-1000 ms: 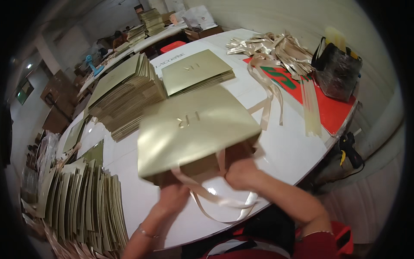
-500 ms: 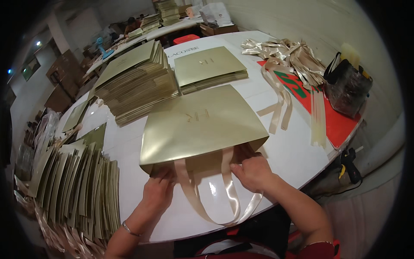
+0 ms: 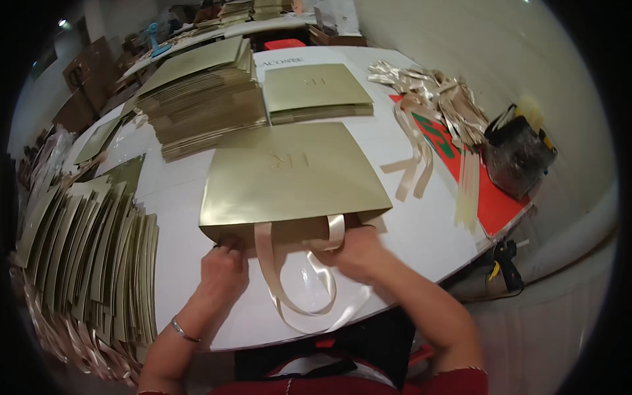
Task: Assembling and gluing ribbon handles to gold-colored gift bags at a workstation.
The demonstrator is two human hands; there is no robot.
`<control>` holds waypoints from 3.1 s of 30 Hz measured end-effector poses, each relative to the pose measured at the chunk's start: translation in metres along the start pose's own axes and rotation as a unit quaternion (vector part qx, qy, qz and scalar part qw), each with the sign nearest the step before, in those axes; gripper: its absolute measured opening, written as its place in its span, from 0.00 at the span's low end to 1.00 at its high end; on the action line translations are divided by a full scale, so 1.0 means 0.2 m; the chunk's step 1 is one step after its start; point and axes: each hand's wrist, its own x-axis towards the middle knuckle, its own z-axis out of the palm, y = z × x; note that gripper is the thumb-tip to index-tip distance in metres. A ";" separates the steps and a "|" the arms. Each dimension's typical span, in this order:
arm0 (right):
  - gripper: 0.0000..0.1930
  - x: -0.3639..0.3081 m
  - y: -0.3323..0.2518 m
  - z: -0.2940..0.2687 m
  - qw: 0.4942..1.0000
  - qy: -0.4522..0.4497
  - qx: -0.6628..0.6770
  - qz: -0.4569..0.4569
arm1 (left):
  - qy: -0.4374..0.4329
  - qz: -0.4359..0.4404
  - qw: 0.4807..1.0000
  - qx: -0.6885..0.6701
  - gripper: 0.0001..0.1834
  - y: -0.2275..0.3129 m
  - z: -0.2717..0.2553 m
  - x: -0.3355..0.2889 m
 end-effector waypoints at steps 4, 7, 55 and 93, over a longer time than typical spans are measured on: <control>0.30 -0.12 0.20 -0.06 0.983 0.019 -0.180 -0.024 | -0.003 0.030 0.999 -0.040 0.04 0.04 0.03 -0.01; 0.30 -0.03 0.01 -0.11 0.950 -0.241 -0.097 0.174 | 0.009 -0.010 0.999 -0.048 0.04 0.12 0.03 0.01; 0.19 -0.04 -0.08 0.04 0.991 -0.113 0.045 -0.053 | -0.260 -0.189 0.825 -0.465 0.08 0.20 -0.04 0.10; 0.19 -0.22 0.04 -0.04 0.731 0.281 0.620 0.050 | 0.237 -0.329 0.491 -0.771 0.28 0.13 -0.34 -0.01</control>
